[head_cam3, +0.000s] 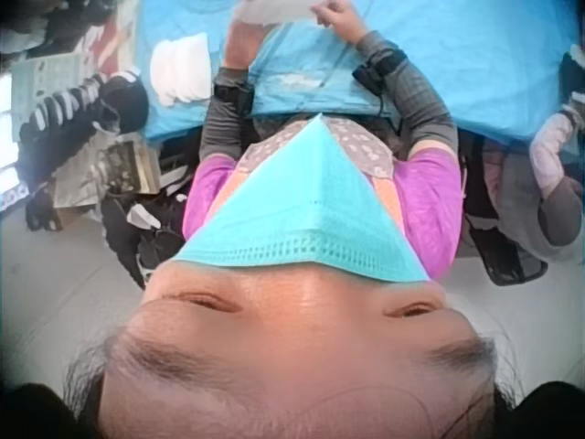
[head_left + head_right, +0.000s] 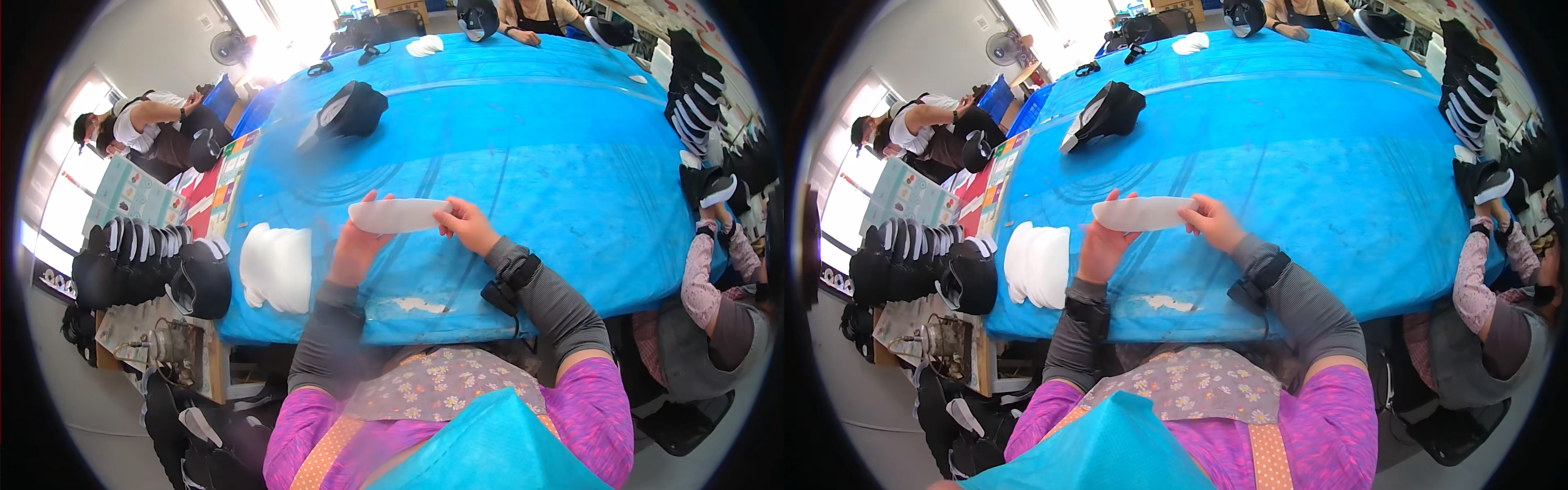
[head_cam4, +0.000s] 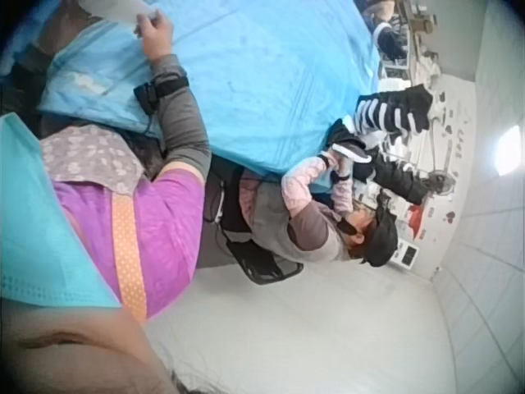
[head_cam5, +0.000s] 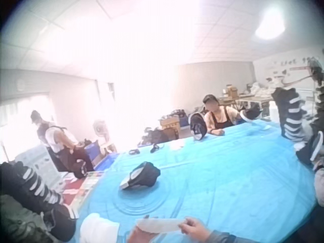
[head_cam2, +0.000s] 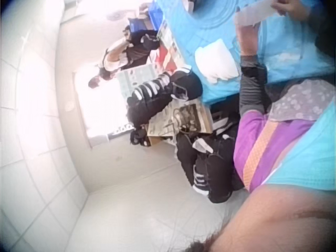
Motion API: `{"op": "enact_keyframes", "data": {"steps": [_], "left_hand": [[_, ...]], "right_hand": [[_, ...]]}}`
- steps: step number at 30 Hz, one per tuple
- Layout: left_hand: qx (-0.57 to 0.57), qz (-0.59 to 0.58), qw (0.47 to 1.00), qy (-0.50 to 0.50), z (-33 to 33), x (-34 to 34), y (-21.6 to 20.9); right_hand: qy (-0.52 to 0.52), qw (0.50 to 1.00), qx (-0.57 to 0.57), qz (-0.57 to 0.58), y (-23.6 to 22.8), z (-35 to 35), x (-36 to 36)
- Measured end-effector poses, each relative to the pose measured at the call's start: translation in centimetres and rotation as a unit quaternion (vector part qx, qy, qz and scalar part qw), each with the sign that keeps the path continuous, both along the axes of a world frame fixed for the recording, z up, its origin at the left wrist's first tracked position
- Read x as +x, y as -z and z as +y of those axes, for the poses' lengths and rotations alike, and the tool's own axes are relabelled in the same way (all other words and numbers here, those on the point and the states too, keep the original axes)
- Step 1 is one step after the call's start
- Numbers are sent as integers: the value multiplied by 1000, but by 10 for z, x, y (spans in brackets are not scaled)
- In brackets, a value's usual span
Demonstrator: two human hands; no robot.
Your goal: Assembling internal foam and lining components into a hard-shell protective helmet.
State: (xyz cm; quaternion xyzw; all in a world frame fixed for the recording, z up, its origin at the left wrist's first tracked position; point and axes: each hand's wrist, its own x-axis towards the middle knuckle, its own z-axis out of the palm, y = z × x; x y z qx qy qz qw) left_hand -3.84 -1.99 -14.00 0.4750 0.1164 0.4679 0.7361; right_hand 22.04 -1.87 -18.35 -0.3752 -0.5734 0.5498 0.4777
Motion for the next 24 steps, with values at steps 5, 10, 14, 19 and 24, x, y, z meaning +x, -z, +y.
{"op": "enact_keyframes", "data": {"steps": [5,10,14,19,24], "left_hand": [[109,150,960,-211,-5,28,19],[410,417,740,-334,-1,42,5],[436,550,646,-301,4,57,3],[503,547,594,-309,6,79,7],[498,500,628,-328,15,83,13]], "right_hand": [[-7,999,-38,-23,6,0,-8],[-12,997,-79,8,9,-2,-12],[-18,995,-88,-43,11,-2,-16],[4,987,-158,9,19,6,-7],[1,983,-179,44,14,10,-4]]}}
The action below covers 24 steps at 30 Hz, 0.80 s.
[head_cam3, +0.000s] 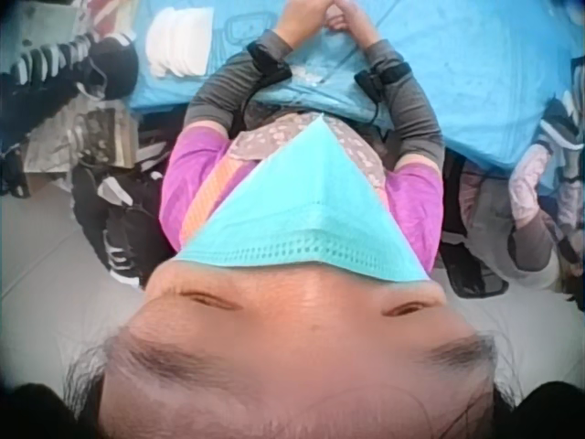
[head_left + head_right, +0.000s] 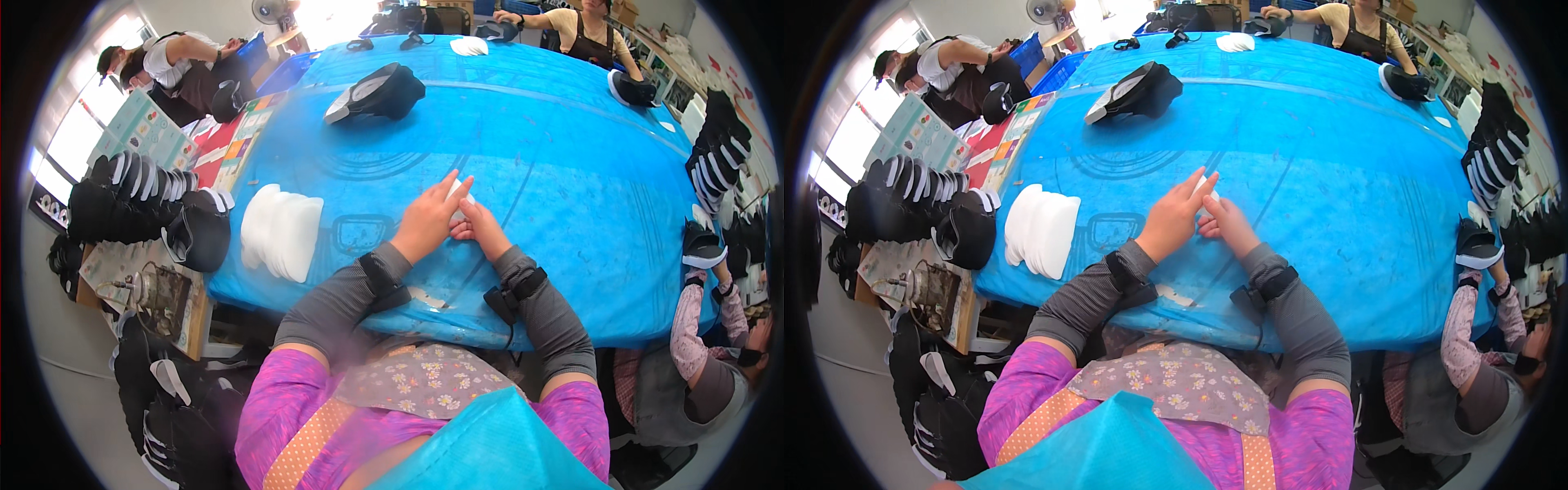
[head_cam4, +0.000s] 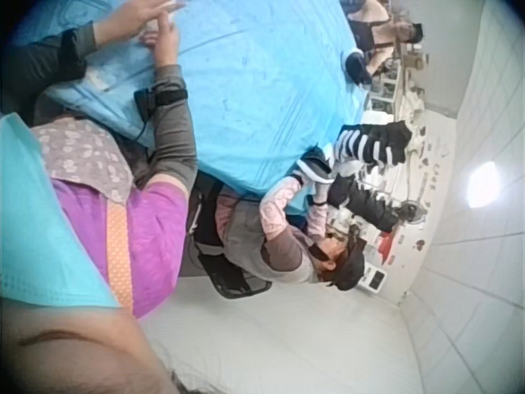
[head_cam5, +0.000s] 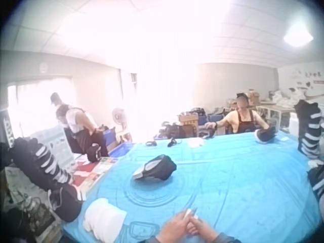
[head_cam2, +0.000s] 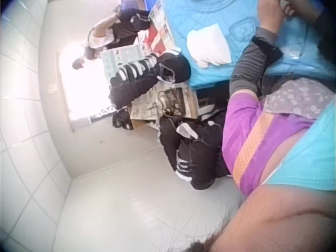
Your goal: Assembling internal foam and lining components into a hard-shell protective helmet.
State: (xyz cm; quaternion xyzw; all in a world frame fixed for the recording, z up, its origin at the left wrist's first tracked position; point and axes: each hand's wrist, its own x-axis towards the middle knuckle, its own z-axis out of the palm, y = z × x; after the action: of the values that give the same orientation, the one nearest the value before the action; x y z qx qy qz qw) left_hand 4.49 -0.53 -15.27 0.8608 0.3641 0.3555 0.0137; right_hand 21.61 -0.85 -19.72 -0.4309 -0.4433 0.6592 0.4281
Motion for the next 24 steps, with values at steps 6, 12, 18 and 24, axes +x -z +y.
{"op": "enact_keyframes", "data": {"steps": [6,12,18,24], "left_hand": [[79,4,997,-2,8,-6,5],[59,-3,996,64,9,-8,5],[-146,-56,973,170,66,-35,-41],[-34,-115,958,-259,211,-119,-35]], "right_hand": [[-73,992,-16,97,11,5,7],[-129,984,0,127,12,3,18],[-69,987,6,142,13,9,29],[-54,995,24,85,-4,6,3]]}}
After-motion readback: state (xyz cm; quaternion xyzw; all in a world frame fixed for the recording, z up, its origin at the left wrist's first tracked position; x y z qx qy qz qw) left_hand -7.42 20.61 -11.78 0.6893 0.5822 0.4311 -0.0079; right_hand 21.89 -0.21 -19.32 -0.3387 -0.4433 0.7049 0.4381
